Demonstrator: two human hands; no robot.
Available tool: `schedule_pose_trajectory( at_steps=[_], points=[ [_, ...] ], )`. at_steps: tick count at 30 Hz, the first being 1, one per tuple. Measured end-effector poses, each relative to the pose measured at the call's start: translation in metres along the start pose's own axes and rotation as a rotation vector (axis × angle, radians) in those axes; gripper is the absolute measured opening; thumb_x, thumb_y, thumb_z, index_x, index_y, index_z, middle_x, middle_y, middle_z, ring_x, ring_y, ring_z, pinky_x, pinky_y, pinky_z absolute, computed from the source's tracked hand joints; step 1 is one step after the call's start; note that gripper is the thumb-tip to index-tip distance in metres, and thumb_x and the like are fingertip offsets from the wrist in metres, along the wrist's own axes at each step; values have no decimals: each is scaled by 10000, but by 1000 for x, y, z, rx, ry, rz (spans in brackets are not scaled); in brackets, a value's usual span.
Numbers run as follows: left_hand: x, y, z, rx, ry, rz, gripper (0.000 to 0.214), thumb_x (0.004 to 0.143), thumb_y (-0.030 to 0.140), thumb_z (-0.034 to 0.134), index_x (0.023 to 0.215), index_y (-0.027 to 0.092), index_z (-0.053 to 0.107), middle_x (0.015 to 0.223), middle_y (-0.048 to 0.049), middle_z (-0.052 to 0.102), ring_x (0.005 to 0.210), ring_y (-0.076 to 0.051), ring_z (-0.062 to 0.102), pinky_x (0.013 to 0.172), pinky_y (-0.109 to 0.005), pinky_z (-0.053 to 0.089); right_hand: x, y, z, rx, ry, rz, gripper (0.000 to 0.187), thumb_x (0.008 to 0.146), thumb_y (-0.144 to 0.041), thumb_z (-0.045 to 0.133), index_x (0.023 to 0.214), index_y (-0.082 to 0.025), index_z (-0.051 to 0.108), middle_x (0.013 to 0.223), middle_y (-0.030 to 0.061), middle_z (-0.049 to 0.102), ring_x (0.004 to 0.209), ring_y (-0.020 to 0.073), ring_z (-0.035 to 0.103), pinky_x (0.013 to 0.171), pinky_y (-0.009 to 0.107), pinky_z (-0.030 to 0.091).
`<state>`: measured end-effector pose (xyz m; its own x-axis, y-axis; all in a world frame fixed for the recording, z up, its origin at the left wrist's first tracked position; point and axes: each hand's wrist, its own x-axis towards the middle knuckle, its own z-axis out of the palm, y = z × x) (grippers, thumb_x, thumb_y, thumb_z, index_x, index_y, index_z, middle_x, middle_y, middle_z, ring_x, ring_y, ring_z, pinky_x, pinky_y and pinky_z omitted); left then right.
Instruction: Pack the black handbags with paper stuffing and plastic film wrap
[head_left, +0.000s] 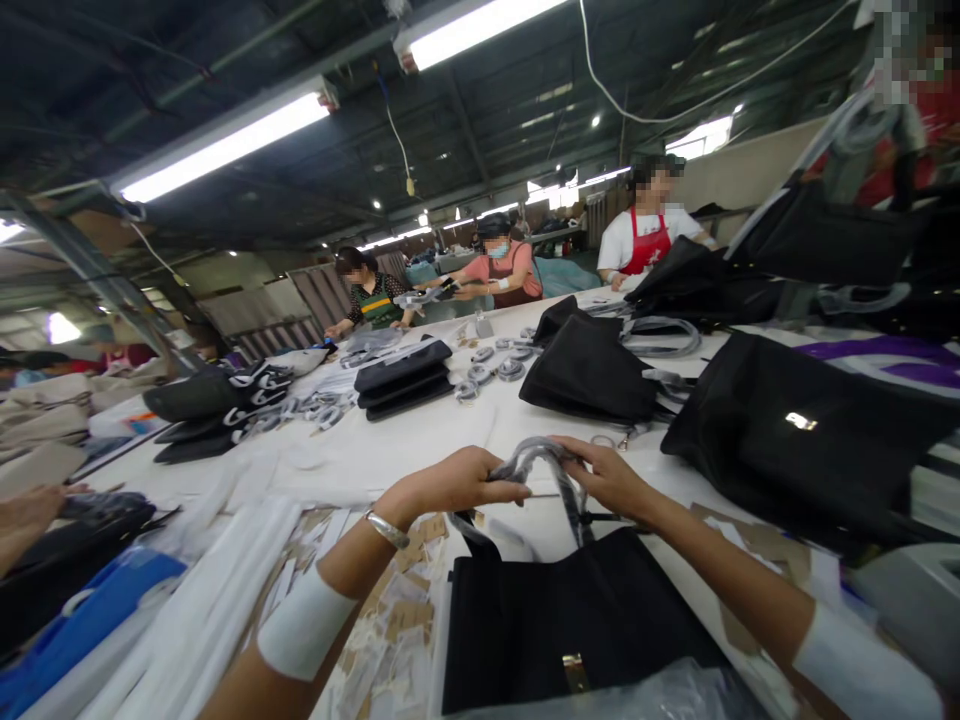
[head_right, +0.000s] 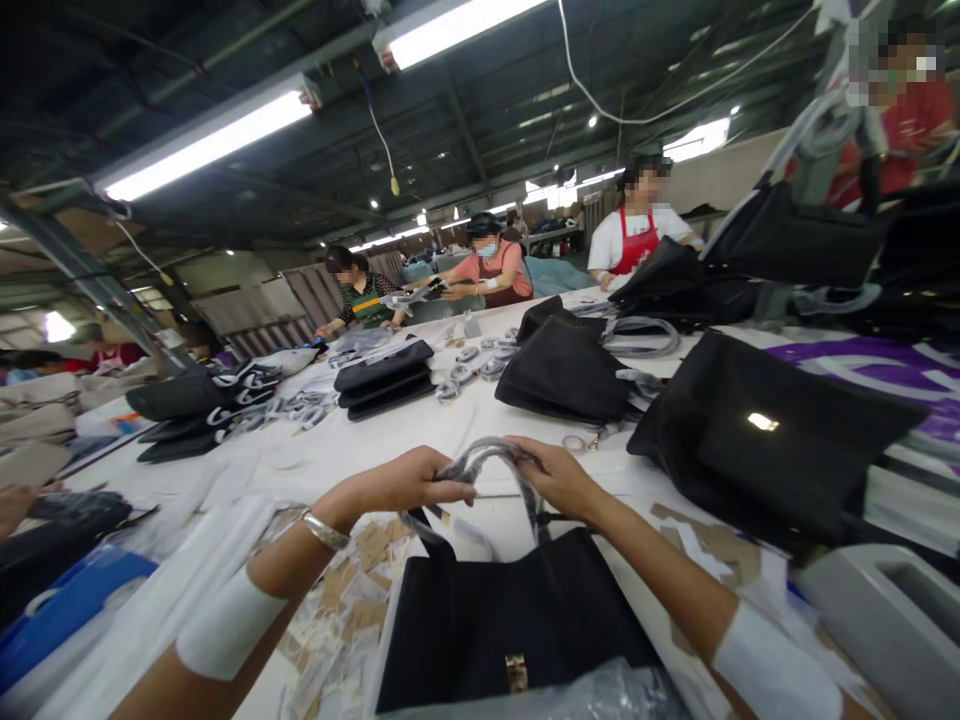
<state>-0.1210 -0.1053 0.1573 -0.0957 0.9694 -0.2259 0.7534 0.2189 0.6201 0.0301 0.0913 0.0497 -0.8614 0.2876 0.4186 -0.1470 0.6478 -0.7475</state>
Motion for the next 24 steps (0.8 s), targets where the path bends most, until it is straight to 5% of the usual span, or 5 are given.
schedule_pose_trajectory(
  at_steps=[3, 7, 12, 17, 24],
  points=[
    [-3, -11, -9, -182, 146, -4, 482, 859, 605, 548, 866, 147, 698, 597, 50, 422, 557, -80, 351, 512, -207, 284, 11, -9, -15, 79, -178, -13, 435, 941, -447, 485, 1313, -247, 584, 1153, 52, 695, 1115, 265, 614, 994, 397, 447],
    [-1, -31, -16, -600, 130, -19, 505, 850, 653, 529, 857, 150, 582, 585, 89, 233, 499, -62, 180, 459, -209, 158, 16, -15, -11, 166, -289, 31, 676, 883, -485, 570, 1472, -210, 384, 926, 38, 690, 797, 205, 652, 760, 322, 522],
    [7, -40, -15, -683, 141, -65, 546, 860, 689, 476, 989, 165, 560, 601, 99, 192, 486, -61, 128, 448, -210, 115, 21, -23, 9, 231, -129, 117, 951, 806, -366, 669, 1558, -289, 91, 1065, 28, 673, 828, 182, 659, 799, 326, 530],
    [15, -36, -15, -439, 242, -9, 512, 862, 626, 528, 1038, 149, 581, 712, 28, 489, 571, -80, 396, 514, -206, 341, 33, -12, 20, 6, 51, -6, 513, 926, -290, 415, 1434, -224, 440, 824, 9, 662, 718, 170, 621, 763, 306, 497],
    [38, -65, -15, -206, 440, -40, 838, 756, 546, 707, 1451, 232, 361, 981, -50, 638, 790, -179, 598, 727, -302, 474, 54, 26, 36, -90, -167, -19, 442, 952, -286, 378, 1365, -196, 508, 649, -24, 584, 602, 158, 551, 627, 275, 422]
  ],
)
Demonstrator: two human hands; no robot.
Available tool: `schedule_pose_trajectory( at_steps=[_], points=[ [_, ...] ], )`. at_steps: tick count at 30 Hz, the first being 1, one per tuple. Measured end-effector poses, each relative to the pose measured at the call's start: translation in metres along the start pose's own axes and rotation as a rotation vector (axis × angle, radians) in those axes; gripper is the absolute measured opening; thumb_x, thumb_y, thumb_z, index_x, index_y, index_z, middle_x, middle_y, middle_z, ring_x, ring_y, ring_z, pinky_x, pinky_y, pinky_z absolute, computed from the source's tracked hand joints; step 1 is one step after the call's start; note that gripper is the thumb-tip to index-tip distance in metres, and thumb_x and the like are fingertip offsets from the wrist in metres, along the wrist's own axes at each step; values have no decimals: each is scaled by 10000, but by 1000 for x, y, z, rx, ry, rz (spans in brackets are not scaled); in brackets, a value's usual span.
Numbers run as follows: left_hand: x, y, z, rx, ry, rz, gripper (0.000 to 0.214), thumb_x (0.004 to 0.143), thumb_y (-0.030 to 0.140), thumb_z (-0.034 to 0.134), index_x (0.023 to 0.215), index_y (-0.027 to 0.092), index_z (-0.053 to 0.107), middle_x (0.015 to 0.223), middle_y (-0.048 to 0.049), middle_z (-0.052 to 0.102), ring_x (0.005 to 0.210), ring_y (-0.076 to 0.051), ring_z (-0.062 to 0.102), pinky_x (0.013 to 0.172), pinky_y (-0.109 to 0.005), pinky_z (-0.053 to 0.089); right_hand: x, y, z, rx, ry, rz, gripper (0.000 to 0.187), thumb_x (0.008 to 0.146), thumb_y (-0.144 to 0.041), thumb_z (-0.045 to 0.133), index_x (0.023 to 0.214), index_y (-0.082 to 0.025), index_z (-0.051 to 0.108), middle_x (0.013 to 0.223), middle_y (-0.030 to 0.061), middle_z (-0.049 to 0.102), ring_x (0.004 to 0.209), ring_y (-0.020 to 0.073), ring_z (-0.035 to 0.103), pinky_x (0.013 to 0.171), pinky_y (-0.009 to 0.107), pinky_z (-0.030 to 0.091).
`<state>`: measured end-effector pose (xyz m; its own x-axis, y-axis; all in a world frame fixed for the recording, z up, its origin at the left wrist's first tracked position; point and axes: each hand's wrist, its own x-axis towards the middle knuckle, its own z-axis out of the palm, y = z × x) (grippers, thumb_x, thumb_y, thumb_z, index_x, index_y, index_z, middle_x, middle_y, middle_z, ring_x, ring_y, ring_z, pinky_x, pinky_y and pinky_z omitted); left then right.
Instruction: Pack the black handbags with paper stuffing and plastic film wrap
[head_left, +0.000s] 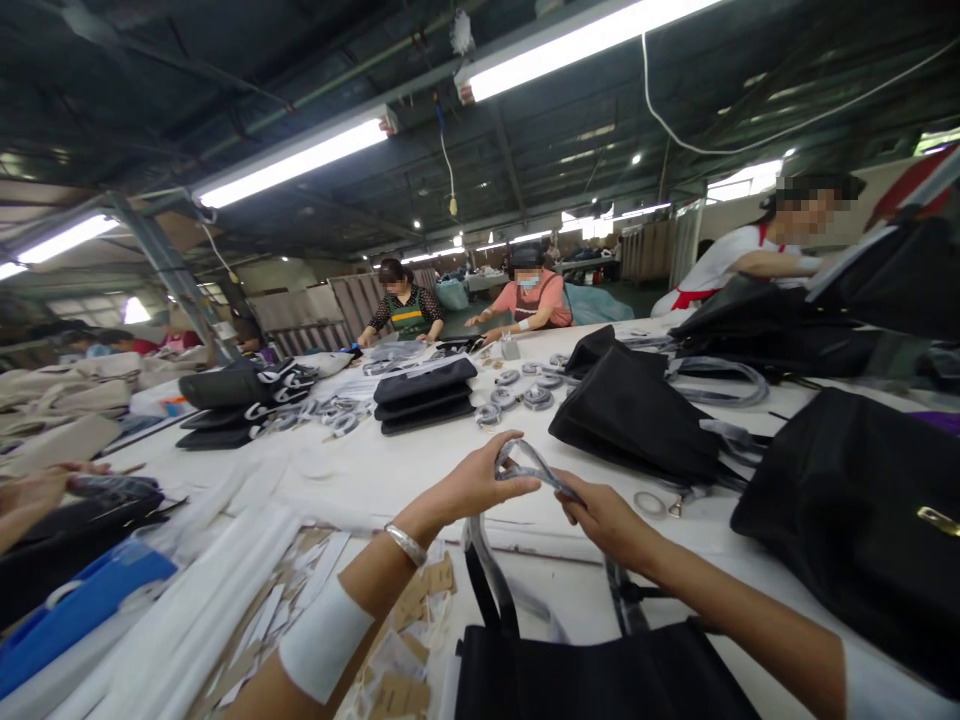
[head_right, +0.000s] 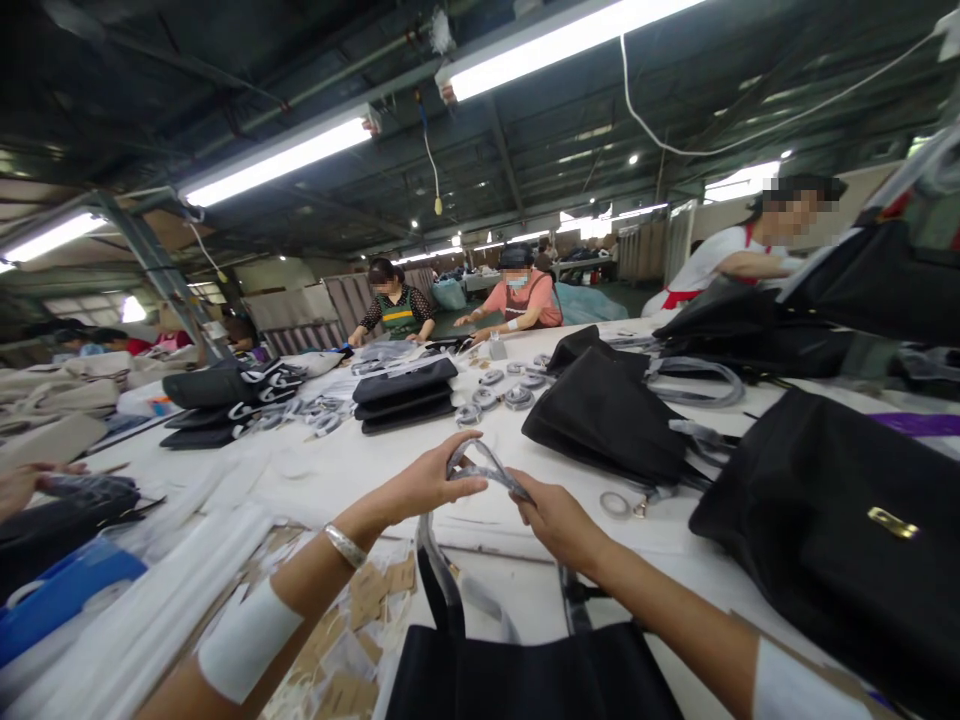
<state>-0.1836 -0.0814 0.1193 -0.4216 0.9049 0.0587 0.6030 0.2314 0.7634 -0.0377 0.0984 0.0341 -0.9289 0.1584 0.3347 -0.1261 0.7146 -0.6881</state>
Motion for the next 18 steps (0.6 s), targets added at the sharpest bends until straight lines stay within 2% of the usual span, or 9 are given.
schedule_pose_trajectory(
  at_steps=[2, 4, 5, 7, 8, 10, 12, 15, 18],
  points=[
    [6, -23, 1, 100, 47, 6, 792, 732, 506, 738, 1417, 246, 438, 990, -39, 659, 866, -198, 599, 806, -308, 455, 8, 13, 3, 25, -65, 21, 425, 952, -309, 395, 1332, -195, 546, 630, -23, 603, 612, 165, 571, 640, 281, 437],
    [9, -50, 4, 115, 5, -23, 515, 795, 496, 664, 1224, 215, 619, 918, -24, 674, 844, -190, 595, 780, -282, 445, 17, 27, 5, 63, -178, 75, 417, 954, -372, 421, 1301, -208, 584, 665, -10, 657, 621, 170, 599, 649, 292, 468],
    [11, -65, 6, 109, -13, -56, 399, 835, 499, 605, 1079, 192, 681, 851, -17, 670, 797, -180, 588, 735, -268, 439, 24, 34, 5, 95, -253, 111, 424, 959, -417, 421, 1290, -219, 598, 740, 8, 700, 639, 171, 621, 658, 299, 489],
    [13, -94, 14, 105, 2, -122, 386, 884, 505, 512, 841, 167, 692, 718, -7, 632, 706, -163, 559, 659, -255, 413, 42, 45, 7, 161, -349, 178, 474, 982, -491, 358, 1267, -223, 625, 980, 59, 742, 734, 179, 675, 694, 313, 532],
    [15, -108, 20, 104, 31, -142, 406, 898, 504, 481, 792, 166, 680, 681, -1, 613, 679, -158, 546, 644, -254, 403, 56, 50, 9, 145, -338, 196, 509, 997, -499, 303, 1252, -213, 637, 1089, 79, 727, 801, 184, 694, 717, 316, 547],
    [19, -131, 35, 87, 78, -148, 414, 916, 494, 446, 791, 172, 674, 661, 7, 597, 661, -153, 536, 642, -254, 397, 91, 59, 19, -8, -221, 197, 541, 1016, -462, 244, 1227, -179, 654, 1200, 106, 690, 942, 199, 695, 789, 318, 555],
    [25, -147, 52, 52, 92, -144, 407, 926, 488, 430, 836, 178, 679, 660, 12, 597, 660, -152, 540, 648, -252, 401, 135, 67, 36, -221, -119, 164, 466, 1010, -402, 322, 1256, -158, 633, 1254, 118, 661, 1056, 216, 664, 912, 331, 519],
    [33, -158, 71, 8, 105, -149, 410, 937, 489, 412, 888, 185, 683, 660, 13, 609, 661, -155, 553, 655, -251, 409, 205, 80, 75, -335, -125, 147, 460, 956, -323, 495, 1375, -135, 524, 1438, 137, 514, 1272, 246, 524, 1096, 356, 368],
    [37, -161, 80, -16, 116, -147, 408, 941, 490, 415, 909, 189, 689, 688, -2, 644, 675, -164, 572, 669, -258, 418, 261, 94, 115, -389, -161, 185, 597, 917, -340, 574, 1435, -82, 426, 1555, 181, 328, 1413, 294, 334, 1145, 388, 283]
  ],
)
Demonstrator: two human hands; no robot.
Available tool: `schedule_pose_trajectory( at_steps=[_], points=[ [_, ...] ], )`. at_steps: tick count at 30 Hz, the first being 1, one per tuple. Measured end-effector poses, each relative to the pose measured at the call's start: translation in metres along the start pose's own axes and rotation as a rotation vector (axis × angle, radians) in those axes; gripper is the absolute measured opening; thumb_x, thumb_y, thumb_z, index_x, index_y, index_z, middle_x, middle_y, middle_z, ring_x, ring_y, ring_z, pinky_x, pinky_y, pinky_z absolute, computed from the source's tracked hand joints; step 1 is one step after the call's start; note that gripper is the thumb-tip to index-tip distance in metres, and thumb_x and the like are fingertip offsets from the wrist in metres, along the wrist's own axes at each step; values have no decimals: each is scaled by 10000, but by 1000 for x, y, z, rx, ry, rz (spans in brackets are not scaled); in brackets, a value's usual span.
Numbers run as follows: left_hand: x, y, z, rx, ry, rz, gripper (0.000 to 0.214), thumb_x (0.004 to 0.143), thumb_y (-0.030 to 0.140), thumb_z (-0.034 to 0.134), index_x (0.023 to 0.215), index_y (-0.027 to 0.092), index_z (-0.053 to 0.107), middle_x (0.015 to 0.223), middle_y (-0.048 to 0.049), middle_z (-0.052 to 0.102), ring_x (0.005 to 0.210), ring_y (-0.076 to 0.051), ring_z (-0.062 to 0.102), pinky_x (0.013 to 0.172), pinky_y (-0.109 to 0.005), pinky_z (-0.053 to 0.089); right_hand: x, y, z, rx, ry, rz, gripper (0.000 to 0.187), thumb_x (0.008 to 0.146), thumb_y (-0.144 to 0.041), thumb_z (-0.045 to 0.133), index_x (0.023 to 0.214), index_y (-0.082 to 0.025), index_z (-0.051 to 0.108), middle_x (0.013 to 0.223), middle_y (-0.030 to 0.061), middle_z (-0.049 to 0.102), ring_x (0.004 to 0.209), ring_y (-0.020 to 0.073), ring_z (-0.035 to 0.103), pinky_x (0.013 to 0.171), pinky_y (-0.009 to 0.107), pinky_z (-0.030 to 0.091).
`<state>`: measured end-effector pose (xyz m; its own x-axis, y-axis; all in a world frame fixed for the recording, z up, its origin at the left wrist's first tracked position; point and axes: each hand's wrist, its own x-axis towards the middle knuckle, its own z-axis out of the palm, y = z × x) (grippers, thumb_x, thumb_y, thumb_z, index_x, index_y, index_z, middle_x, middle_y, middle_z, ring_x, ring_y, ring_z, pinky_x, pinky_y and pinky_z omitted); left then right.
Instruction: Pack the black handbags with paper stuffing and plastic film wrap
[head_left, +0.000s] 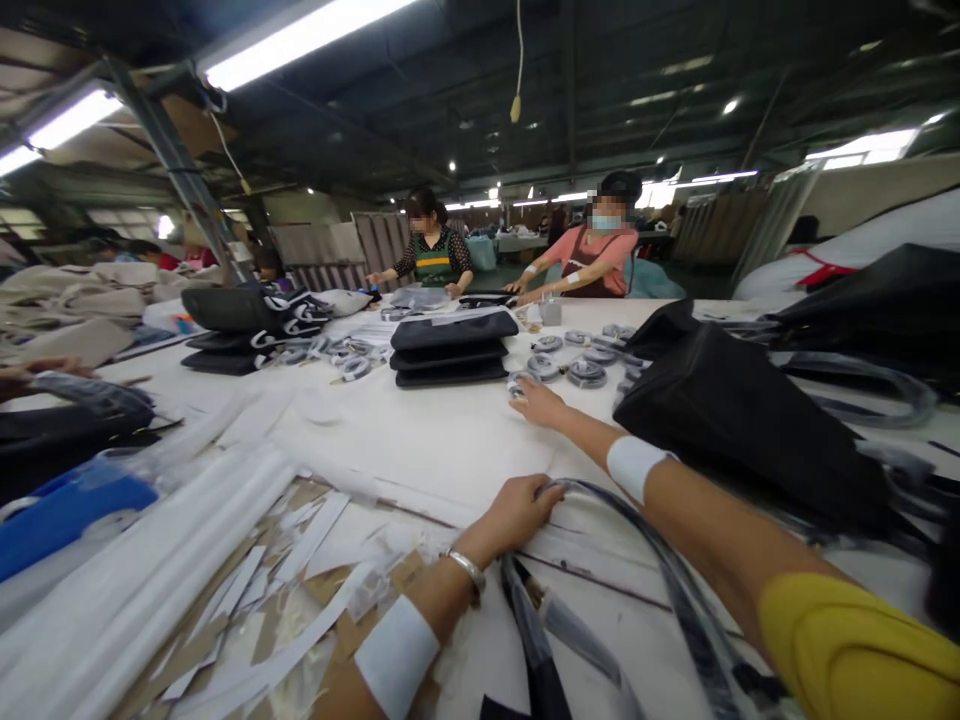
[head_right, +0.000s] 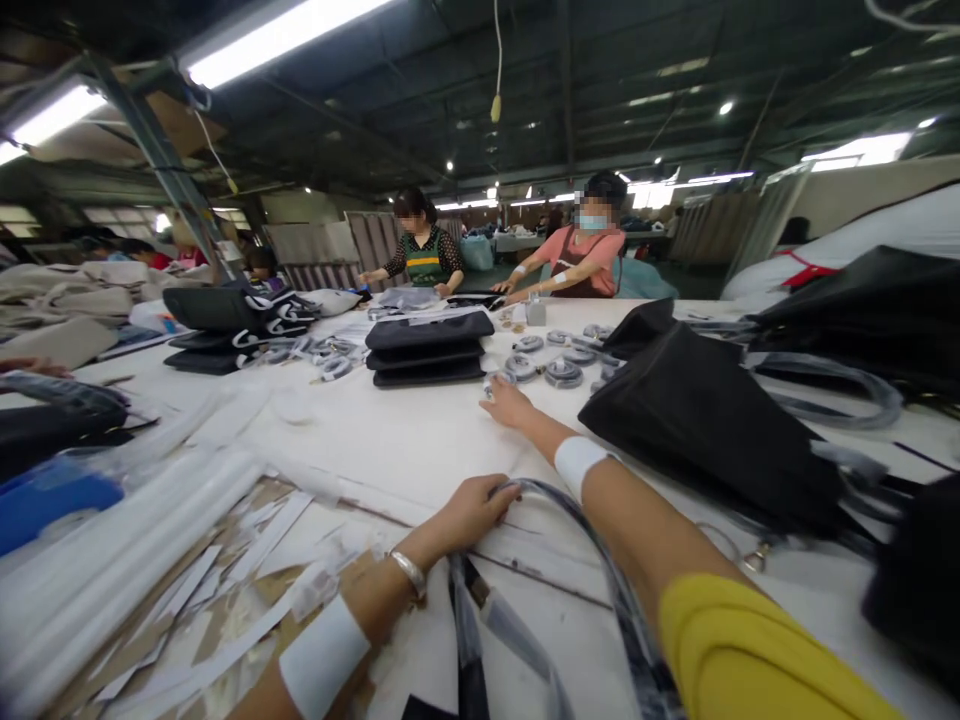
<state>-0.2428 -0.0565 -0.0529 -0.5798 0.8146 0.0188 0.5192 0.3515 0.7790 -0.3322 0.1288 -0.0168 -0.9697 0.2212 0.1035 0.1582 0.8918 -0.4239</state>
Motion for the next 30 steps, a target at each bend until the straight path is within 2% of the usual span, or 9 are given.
schedule_pose_trajectory(
  at_steps=[3, 6, 9, 12, 16, 20, 25, 28, 30],
  points=[
    [1, 0, 6, 8, 5, 28, 419, 949, 492, 411, 937, 187, 698, 767, -36, 691, 733, -185, 605, 694, -270, 431, 32, -4, 24, -19, -28, 113, 659, 917, -412, 561, 1436, -42, 396, 1535, 244, 328, 1394, 345, 348, 1114, 449, 307],
    [1, 0, 11, 52, 9, 52, 436, 958, 497, 397, 962, 182, 699, 897, -80, 723, 832, -214, 631, 739, -286, 443, 33, -3, 32, -20, -18, 219, 579, 902, -412, 566, 1342, -41, 511, 1457, 277, 426, 1330, 383, 420, 1064, 489, 339],
    [1, 1, 13, 86, 24, 47, 438, 955, 505, 402, 950, 183, 699, 944, -100, 728, 876, -235, 638, 761, -299, 450, 16, -3, 17, 23, 4, 270, 384, 830, -360, 644, 1089, -79, 681, 1260, 248, 609, 1235, 381, 505, 994, 460, 391],
    [1, 3, 7, 108, 37, 20, 421, 955, 487, 402, 944, 190, 700, 920, -84, 730, 868, -226, 640, 760, -292, 454, -13, -5, -23, 160, 44, 284, 312, 826, -413, 628, 943, -138, 717, 1022, 162, 711, 1049, 298, 610, 849, 361, 467],
    [-1, 15, -12, 136, 19, 17, 406, 959, 442, 393, 932, 175, 698, 793, -44, 714, 772, -192, 631, 711, -271, 450, -88, -10, -94, 427, 125, 268, 357, 904, -441, 493, 1039, -173, 686, 958, 91, 703, 741, 150, 611, 593, 239, 456],
    [-4, 47, -39, 182, 22, 43, 417, 955, 446, 389, 905, 164, 693, 754, -33, 696, 716, -179, 614, 667, -265, 435, -206, -28, -138, 1012, 111, 216, 254, 775, -358, 719, 960, -184, 707, 814, 23, 642, 601, 80, 486, 489, 184, 377],
    [-19, 113, -64, 295, 73, 128, 420, 942, 478, 428, 803, 167, 674, 705, -31, 666, 673, -177, 579, 637, -269, 406, -324, -69, -118, 1448, 14, 298, 328, 688, -365, 848, 927, -178, 723, 720, -33, 595, 531, 27, 403, 439, 127, 340],
    [-38, 154, -67, 364, 105, 197, 417, 947, 490, 427, 835, 172, 673, 716, -30, 669, 665, -175, 576, 635, -269, 401, -347, -88, -93, 1611, 22, 370, 303, 689, -369, 853, 856, -148, 733, 723, -3, 635, 603, 43, 530, 558, 121, 473],
    [-54, 175, -64, 408, 126, 240, 404, 952, 491, 424, 897, 180, 677, 774, -36, 689, 706, -180, 594, 654, -269, 408, -348, -96, -80, 1754, 114, 364, 295, 637, -325, 888, 809, -138, 739, 775, 28, 681, 693, 82, 615, 657, 155, 539]
  ],
)
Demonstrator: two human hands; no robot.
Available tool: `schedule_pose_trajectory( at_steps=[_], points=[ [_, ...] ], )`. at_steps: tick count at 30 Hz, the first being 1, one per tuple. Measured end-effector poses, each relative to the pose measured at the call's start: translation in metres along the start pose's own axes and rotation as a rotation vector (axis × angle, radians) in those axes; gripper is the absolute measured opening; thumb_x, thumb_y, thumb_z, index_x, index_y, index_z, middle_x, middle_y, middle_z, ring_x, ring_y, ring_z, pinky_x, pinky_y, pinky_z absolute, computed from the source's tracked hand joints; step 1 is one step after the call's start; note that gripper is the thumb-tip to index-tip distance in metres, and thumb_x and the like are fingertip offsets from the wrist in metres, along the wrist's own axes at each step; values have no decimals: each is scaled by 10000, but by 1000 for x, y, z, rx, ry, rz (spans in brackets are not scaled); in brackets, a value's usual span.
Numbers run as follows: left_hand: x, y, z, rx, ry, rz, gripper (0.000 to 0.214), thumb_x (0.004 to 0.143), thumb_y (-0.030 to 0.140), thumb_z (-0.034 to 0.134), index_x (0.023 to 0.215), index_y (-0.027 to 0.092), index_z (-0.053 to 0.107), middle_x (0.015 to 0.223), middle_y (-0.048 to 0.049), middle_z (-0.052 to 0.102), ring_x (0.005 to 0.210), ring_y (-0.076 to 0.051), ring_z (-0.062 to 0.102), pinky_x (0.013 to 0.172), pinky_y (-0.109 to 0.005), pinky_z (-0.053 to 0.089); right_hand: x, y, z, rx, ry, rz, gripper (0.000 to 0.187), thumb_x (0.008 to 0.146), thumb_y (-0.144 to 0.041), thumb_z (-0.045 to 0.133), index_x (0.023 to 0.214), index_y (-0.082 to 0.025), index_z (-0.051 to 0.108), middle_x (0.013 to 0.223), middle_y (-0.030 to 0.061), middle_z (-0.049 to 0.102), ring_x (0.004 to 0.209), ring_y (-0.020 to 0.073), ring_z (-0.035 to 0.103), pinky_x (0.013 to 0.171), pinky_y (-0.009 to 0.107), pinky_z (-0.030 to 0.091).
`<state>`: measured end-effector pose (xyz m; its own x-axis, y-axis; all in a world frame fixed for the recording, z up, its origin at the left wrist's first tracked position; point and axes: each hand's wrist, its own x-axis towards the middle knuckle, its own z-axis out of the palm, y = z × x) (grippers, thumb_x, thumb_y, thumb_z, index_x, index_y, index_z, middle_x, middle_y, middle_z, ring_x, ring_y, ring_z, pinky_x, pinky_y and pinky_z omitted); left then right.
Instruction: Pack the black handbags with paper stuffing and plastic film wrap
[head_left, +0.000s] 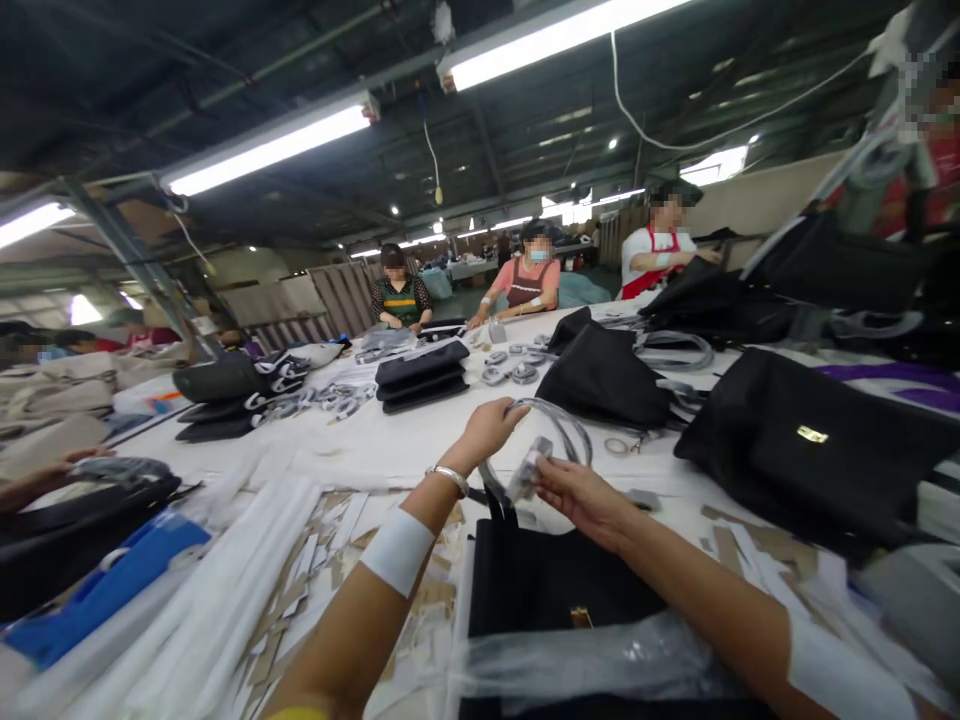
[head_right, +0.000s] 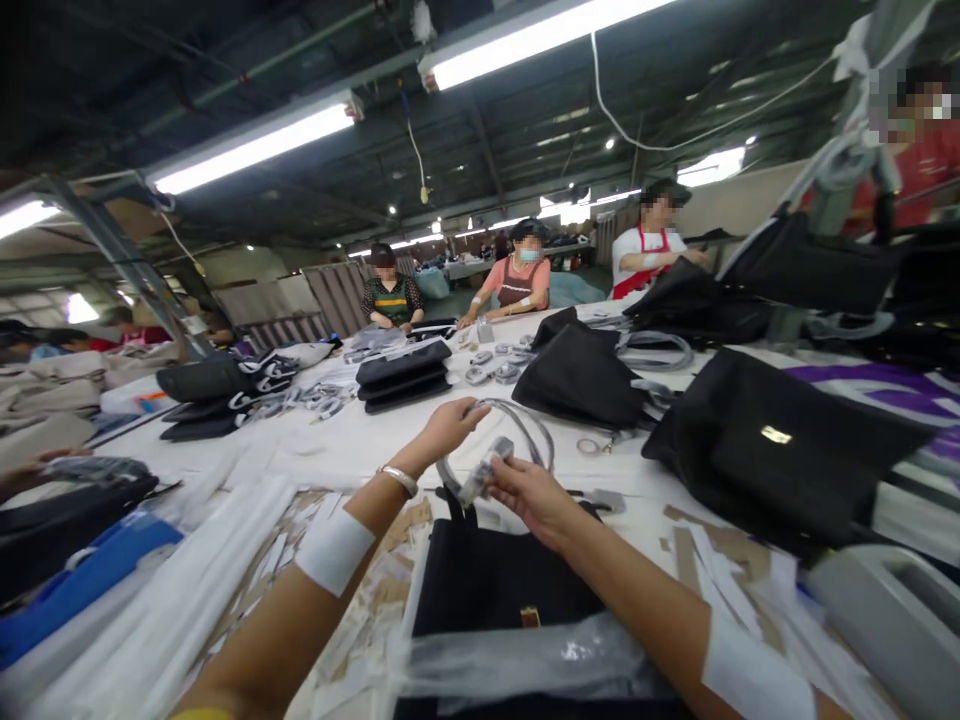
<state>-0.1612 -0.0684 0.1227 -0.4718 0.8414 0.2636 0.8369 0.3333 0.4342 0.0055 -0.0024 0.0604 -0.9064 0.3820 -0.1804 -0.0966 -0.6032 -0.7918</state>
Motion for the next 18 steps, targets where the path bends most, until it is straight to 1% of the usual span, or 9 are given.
schedule_pose_trajectory(
  at_steps=[3, 6, 10, 12, 14, 18],
  points=[
    [-19, 25, -4, 73, 32, 48, 375, 956, 477, 434, 976, 197, 683, 905, -51, 713, 819, -195, 622, 709, -270, 421, 4, 11, 6, 197, 55, -135, 301, 553, -251, 928, 766, -148, 741, 808, 27, 710, 747, 111, 661, 727, 185, 572],
    [-40, 38, -2, 145, 48, 63, 358, 954, 471, 453, 1004, 210, 693, 982, -58, 714, 893, -207, 632, 742, -269, 428, 6, 18, 10, 286, 73, -234, 307, 550, -254, 927, 782, -170, 744, 792, -2, 712, 720, 95, 659, 729, 172, 572],
    [-64, 46, 6, 222, 52, 63, 377, 976, 483, 410, 998, 237, 695, 951, -32, 724, 876, -196, 642, 734, -262, 438, 5, 29, 8, 381, 80, -319, 305, 553, -255, 922, 792, -191, 744, 831, -11, 726, 735, 101, 671, 739, 181, 578],
    [-74, 49, 11, 271, 68, 85, 369, 985, 480, 398, 1036, 249, 681, 955, -23, 724, 893, -192, 644, 746, -261, 444, 4, 34, 6, 420, 76, -347, 302, 550, -260, 921, 786, -200, 743, 857, -15, 733, 777, 112, 682, 767, 191, 579],
    [-81, 51, 18, 337, 100, 115, 350, 989, 474, 402, 1105, 260, 654, 991, -20, 720, 930, -190, 639, 766, -264, 453, 1, 37, 3, 448, 62, -371, 299, 561, -270, 915, 797, -207, 743, 894, -14, 740, 838, 128, 689, 817, 212, 576],
    [-87, 51, 31, 489, 196, 141, 325, 995, 441, 411, 1213, 279, 589, 1033, -17, 706, 956, -186, 623, 769, -266, 470, -5, 39, 1, 474, 0, -412, 288, 656, -341, 866, 870, -193, 742, 968, 21, 746, 929, 164, 688, 912, 285, 558]
  ],
)
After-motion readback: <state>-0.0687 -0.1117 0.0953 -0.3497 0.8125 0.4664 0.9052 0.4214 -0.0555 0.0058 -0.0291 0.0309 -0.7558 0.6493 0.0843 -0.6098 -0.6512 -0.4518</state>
